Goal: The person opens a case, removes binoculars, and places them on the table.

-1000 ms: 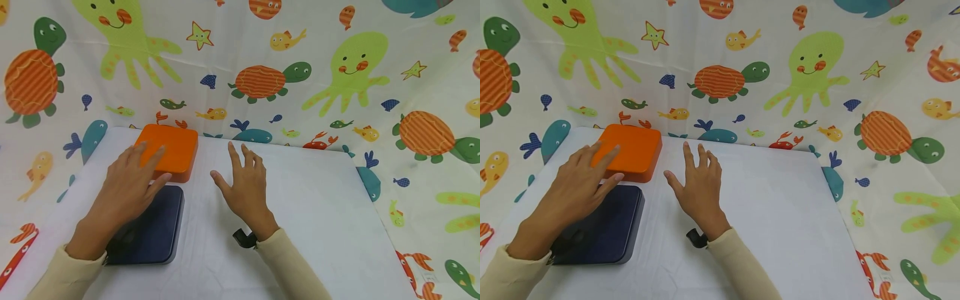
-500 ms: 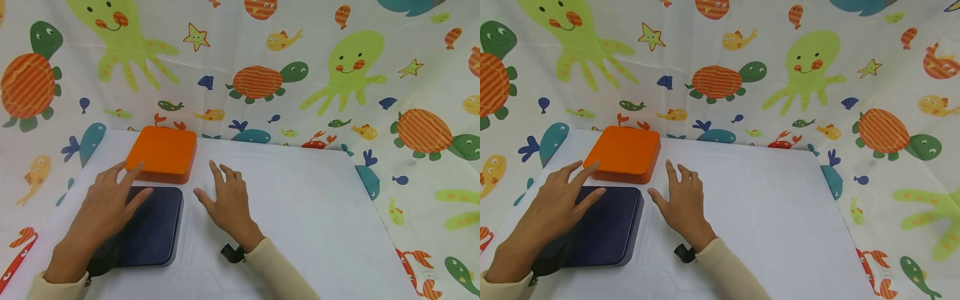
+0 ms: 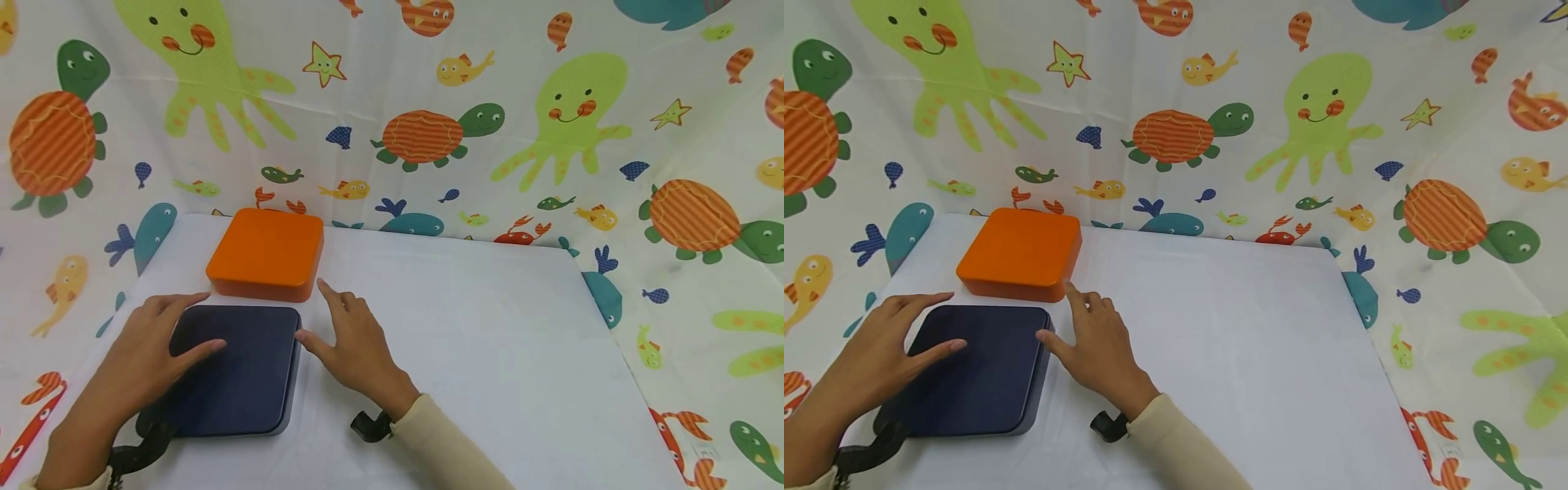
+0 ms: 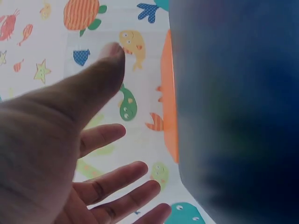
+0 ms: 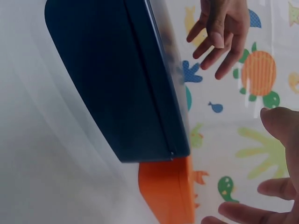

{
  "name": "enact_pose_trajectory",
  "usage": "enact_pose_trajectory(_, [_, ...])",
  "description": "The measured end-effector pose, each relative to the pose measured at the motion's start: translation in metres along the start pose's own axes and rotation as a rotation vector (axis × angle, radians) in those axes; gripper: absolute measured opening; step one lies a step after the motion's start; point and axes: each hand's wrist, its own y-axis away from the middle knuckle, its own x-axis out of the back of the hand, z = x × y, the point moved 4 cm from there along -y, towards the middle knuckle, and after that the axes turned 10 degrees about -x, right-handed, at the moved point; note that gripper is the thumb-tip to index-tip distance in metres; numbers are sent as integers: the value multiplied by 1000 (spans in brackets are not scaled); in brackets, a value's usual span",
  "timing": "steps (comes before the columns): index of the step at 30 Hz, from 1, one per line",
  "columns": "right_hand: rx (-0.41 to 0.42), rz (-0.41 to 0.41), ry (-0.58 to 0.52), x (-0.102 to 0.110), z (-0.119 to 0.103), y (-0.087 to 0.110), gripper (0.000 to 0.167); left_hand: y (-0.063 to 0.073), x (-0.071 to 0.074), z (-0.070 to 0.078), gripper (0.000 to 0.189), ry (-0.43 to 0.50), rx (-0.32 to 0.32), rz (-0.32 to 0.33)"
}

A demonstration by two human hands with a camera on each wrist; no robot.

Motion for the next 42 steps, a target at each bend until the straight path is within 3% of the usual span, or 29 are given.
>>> enact_pose_trajectory(4, [6,-42,-74,-6,-2,2,86,5,-1,-11,100,5,46,-16])
enact_pose_trajectory(7, [-5,-80,-189,-11,-2,3,85,8,0,-21,104,42,83,-50])
enact_pose_trajectory(13, [-111,-172,-462,-25,2,4,81,16,0,-41,106,158,133,-141])
enact_pose_trajectory(22, [-226,-244,-678,-41,6,5,82,25,-11,-68,104,331,191,-206])
enact_pose_trajectory(29, [-300,-285,-785,-57,10,4,88,32,-22,-85,89,475,128,-169])
enact_pose_trajectory(42, [-343,-307,-885,-67,11,5,85,38,-32,-95,98,586,122,-207])
